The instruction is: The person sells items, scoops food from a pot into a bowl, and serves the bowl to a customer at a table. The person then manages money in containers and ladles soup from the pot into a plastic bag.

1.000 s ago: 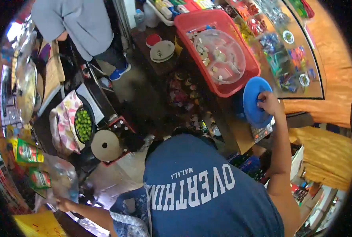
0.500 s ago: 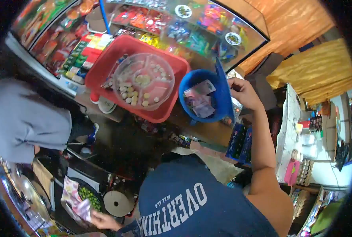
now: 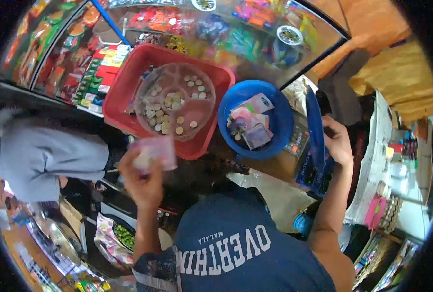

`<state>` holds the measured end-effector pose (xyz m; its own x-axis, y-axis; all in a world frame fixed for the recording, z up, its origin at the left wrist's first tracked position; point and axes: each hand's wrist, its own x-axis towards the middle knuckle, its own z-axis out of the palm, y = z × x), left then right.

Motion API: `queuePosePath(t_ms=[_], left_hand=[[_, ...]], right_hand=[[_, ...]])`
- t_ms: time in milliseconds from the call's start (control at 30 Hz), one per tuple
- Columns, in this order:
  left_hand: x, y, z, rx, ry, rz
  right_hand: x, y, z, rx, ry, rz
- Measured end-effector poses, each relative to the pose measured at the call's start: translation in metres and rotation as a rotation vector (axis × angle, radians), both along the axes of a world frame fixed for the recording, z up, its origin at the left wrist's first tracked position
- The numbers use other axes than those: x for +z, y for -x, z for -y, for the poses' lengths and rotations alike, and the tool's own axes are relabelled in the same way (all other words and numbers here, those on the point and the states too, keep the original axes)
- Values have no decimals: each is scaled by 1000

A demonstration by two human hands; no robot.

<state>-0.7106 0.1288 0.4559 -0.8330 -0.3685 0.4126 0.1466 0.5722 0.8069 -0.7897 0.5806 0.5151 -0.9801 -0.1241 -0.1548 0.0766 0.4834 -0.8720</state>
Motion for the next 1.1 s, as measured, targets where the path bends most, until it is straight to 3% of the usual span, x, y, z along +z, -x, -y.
queuePosePath(t_ms=[33,67,100,133,267,300,400,500,667,733,833,1000,1100], left_hand=[[7,13,-27,-82,-288,88],[12,29,-47,-195,-107,-12],[18,40,-65,-243,-36,157],[11,53,-85,-401,-289,239],[2,79,-105,-582,-66,88],[0,83,-95,-540,28,79],[-44,103,-25,-350,234,82],[-64,123,34,-129,354,333],[-80,177,48,-217,443,357],[-85,198,39,-342,716,618],[-98,213,33,-501,826,501],[-89,214,8,-431,751,666],[-122,214,-9,-239,668,571]], right_hand=[[0,0,-1,-22,-73,-63],[0,2,1,-38,-137,-134],[5,2,4,-44,-157,-125],[12,2,7,-46,-179,-118],[19,5,39,93,-238,-244],[13,6,51,61,-185,-122],[-5,24,89,327,-442,-241],[-36,50,113,394,-528,-206],[-51,82,132,459,-509,-179],[-45,86,137,465,-530,-147],[-39,94,146,455,-546,-183],[-30,107,169,533,-481,-332],[-30,102,185,578,-455,-308]])
